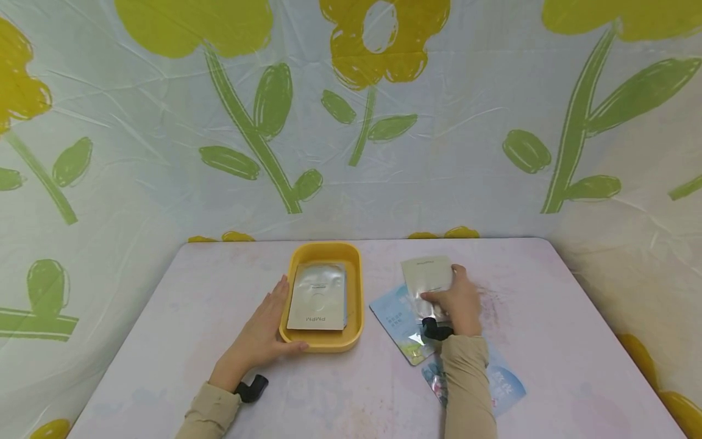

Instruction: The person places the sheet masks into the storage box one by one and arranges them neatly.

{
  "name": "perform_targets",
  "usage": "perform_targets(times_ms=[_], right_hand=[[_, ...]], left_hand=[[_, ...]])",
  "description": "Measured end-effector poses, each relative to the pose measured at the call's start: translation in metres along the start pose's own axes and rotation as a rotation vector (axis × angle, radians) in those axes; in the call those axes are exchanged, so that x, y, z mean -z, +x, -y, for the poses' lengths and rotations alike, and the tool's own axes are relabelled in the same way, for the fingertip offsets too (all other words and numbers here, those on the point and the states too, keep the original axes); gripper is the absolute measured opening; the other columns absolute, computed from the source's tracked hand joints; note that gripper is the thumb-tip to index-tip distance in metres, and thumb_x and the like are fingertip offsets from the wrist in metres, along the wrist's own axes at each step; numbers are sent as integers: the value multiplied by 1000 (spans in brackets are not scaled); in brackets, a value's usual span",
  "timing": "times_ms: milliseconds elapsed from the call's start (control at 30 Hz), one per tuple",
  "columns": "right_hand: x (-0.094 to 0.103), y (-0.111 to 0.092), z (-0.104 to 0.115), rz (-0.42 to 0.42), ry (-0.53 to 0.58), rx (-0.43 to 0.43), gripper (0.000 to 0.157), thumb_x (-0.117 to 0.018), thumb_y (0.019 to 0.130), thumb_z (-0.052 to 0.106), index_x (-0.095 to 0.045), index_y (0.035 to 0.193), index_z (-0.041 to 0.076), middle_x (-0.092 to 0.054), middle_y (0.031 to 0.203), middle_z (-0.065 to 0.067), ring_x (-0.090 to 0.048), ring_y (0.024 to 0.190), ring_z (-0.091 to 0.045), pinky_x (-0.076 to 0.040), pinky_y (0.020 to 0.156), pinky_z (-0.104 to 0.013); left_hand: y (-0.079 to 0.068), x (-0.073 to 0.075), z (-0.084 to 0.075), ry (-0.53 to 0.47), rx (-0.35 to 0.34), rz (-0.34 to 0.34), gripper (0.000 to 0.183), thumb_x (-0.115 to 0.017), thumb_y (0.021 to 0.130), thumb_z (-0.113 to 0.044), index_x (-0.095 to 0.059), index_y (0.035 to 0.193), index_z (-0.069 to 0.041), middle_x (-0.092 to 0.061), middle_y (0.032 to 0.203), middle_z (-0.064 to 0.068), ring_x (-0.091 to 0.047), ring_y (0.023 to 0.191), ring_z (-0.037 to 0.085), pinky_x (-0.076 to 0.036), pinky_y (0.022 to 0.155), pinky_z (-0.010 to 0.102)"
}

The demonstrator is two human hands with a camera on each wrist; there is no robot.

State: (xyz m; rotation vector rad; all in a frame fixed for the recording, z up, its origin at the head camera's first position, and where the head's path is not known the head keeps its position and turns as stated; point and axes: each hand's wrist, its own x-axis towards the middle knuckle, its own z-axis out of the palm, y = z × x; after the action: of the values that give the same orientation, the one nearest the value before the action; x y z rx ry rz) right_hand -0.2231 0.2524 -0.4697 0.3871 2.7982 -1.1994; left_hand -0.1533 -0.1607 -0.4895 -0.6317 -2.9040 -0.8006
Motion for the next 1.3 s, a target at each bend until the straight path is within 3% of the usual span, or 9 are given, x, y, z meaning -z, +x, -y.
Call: perform_targets(times_ms=[133,267,400,600,833,1067,1167,1300], right_hand=[[7,-1,-2,-25,-2,-9,99,-85,76,29,-29,147,-10,-42,140,-37,-48,113,-46,-45,96,-59],[12,0,-5,-26,1,-12,83,-83,78,30,-40,134,-15,-52,124,-36,-55,99,-42,-53,78,-48],[17,3,-6,5,7,-2,73,-79,83,28,-43,128,-16,-53,117,-34,-55,93,-39,-51,69,-37],[25,3,-2,62,30,27,65,-70,90,22,-39,132,-17,-50,124,-38,-57,99,-41,-53,69,-34],[26,3,6,66,183,13,67,-65,94,15,-32,146,-11,-46,135,-39,-62,98,-35,-55,61,-26],[27,-2,20,54,314,64,68,-63,95,11,-27,151,-7,-51,131,-39,-64,77,-13,-58,60,-27],[27,-4,26,63,392,68,70,-63,95,11,-26,153,-3,-59,120,-31,-65,71,-9,-60,59,-29],[27,-6,35,64,476,59,73,-65,95,12,-25,155,2,-64,98,-4,-65,66,-9,-60,55,-31]], left_hand=[[0,0,-1,-10,1,1,131,-60,72,-84,-3,160,-5,-2,167,6,-1,152,14,-8,124,38],[0,0,0,-5,0,-1,131,-60,72,-84,-3,160,-5,-2,167,6,-1,152,15,-8,124,38],[0,-1,1,-3,-3,-7,131,-61,72,-84,-3,159,-5,-2,167,6,-1,152,15,-8,124,38],[0,-2,2,-6,6,2,131,-60,72,-84,-2,160,-6,-1,167,5,0,152,13,-7,124,37],[0,-2,2,-5,3,2,132,-61,72,-84,-1,160,-6,0,167,5,1,152,13,-7,124,38],[0,-3,2,0,5,6,132,-61,71,-84,-1,160,-7,0,167,4,2,151,11,-8,124,38],[-1,-3,2,3,6,1,132,-61,71,-84,-1,160,-7,0,167,4,1,152,12,-9,124,39],[-1,-3,2,4,-3,-13,131,-62,72,-83,-2,160,-6,-1,167,5,-2,152,16,-12,124,42]])
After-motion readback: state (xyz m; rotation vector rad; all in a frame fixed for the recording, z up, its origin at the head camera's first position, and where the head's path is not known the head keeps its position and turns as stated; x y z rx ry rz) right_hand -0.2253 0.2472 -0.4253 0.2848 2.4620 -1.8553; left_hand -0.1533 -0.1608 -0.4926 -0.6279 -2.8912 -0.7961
